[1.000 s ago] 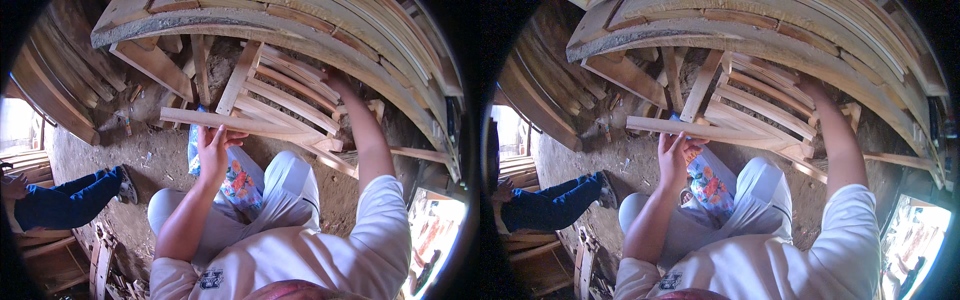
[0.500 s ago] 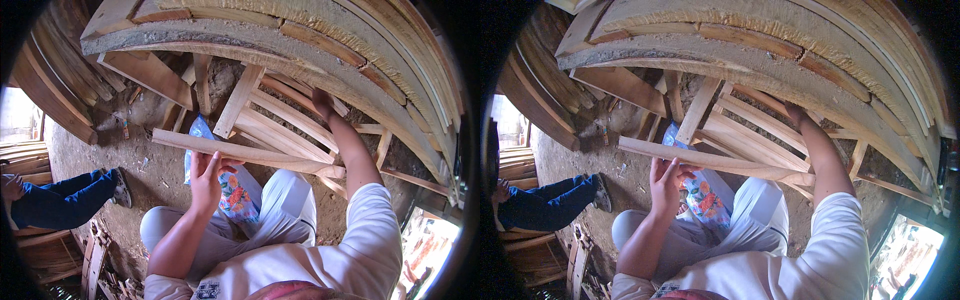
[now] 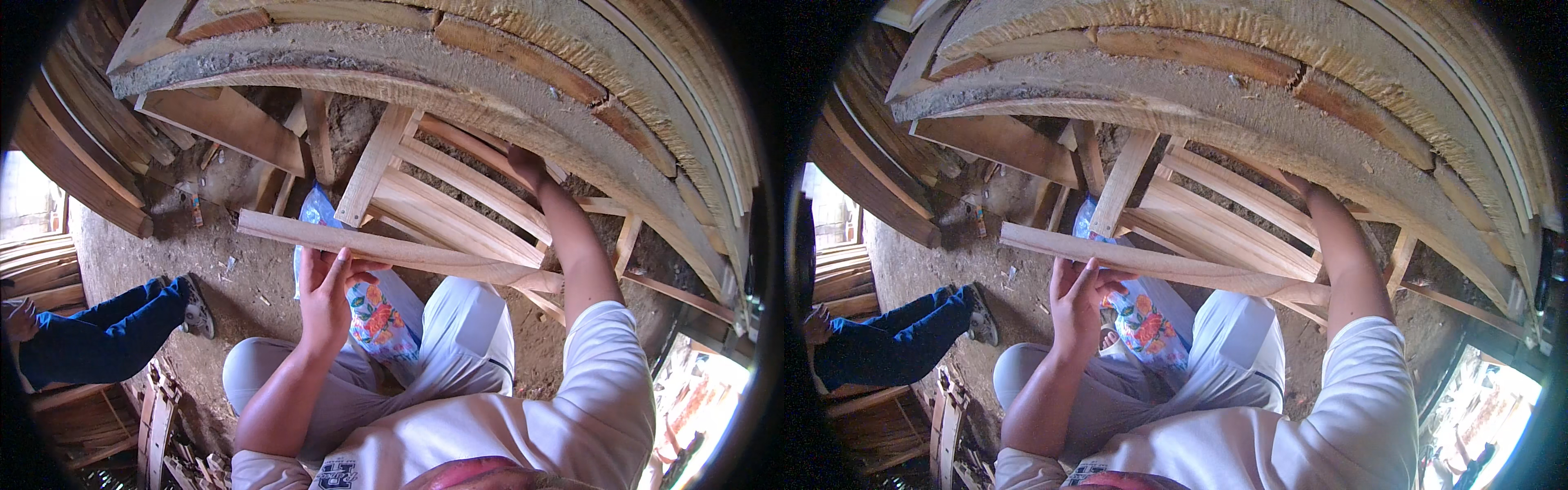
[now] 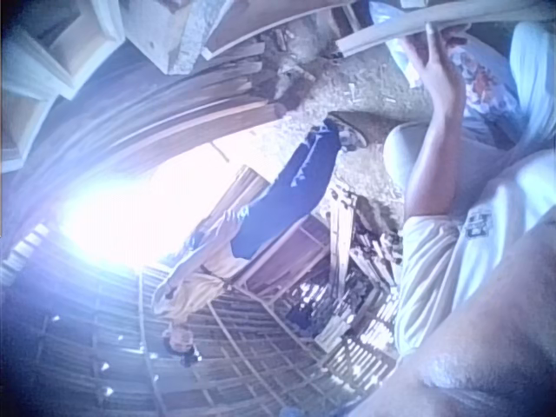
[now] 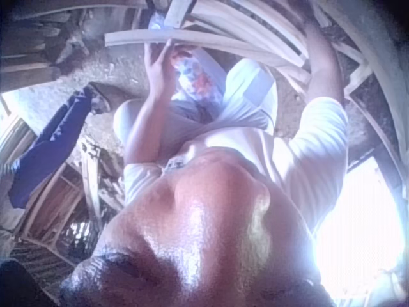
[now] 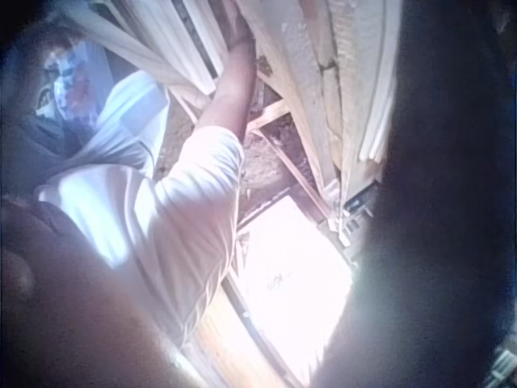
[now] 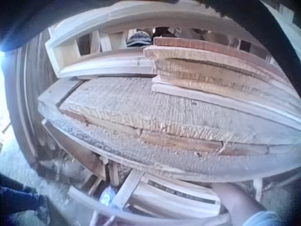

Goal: The person sits on the ground and arranges thin wooden slats into a rectangular frame structure. They repeatedly pick up slats, place them into the frame, and adjust their positions to fit. The person then gathers the slats and stands up to walk through the workshop.

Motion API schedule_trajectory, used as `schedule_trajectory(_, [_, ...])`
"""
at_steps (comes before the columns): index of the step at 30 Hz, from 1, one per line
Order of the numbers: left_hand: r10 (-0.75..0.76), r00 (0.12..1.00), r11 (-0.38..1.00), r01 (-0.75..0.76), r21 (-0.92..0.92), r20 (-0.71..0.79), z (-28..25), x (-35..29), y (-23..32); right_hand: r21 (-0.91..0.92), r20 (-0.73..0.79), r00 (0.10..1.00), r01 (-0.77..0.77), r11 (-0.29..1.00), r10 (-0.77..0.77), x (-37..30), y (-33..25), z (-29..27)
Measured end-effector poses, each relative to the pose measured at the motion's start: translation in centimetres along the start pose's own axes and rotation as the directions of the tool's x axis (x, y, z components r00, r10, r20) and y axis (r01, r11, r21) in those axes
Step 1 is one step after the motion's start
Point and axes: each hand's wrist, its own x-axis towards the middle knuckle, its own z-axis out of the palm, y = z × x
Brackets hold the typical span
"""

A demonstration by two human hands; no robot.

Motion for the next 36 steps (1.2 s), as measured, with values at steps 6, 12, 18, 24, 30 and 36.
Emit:
schedule_trajectory(6, [-0.008,1.000,1.000,0.008,0.004,0.003,0.1,0.3,-0.2,0.000,-0.023,0.999,-0.025,1.000,0.025,1.8,0.7,-0.5])
schedule_trajectory(12, [-0.015,1.000,1.000,0.015,0.016,0.020,0.0,0.5,-0.4,-0.010,-0.044,0.999,-0.024,1.000,0.024,2.7,-0.7,0.4])
schedule_trajectory(18, [-0.025,0.999,1.000,0.024,0.017,0.034,0.0,0.5,-0.5,-0.022,-0.076,0.996,-0.041,0.999,0.039,3.2,-1.2,0.7])
schedule_trajectory(24, [-0.026,1.000,1.000,0.026,0.006,-0.010,0.3,0.0,-0.1,0.000,-0.139,0.987,-0.081,0.997,0.081,4.3,1.5,-3.2])
schedule_trajectory(30, [-0.026,1.000,1.000,0.026,0.000,0.018,-0.3,0.1,-0.5,0.038,-0.247,0.964,-0.097,0.995,0.103,5.5,4.9,-10.1])
schedule_trajectory(36, [-0.011,0.999,1.000,0.011,-0.003,0.037,0.2,0.1,-0.5,-0.026,-0.343,0.939,-0.021,0.999,0.010,5.3,3.3,-15.8])
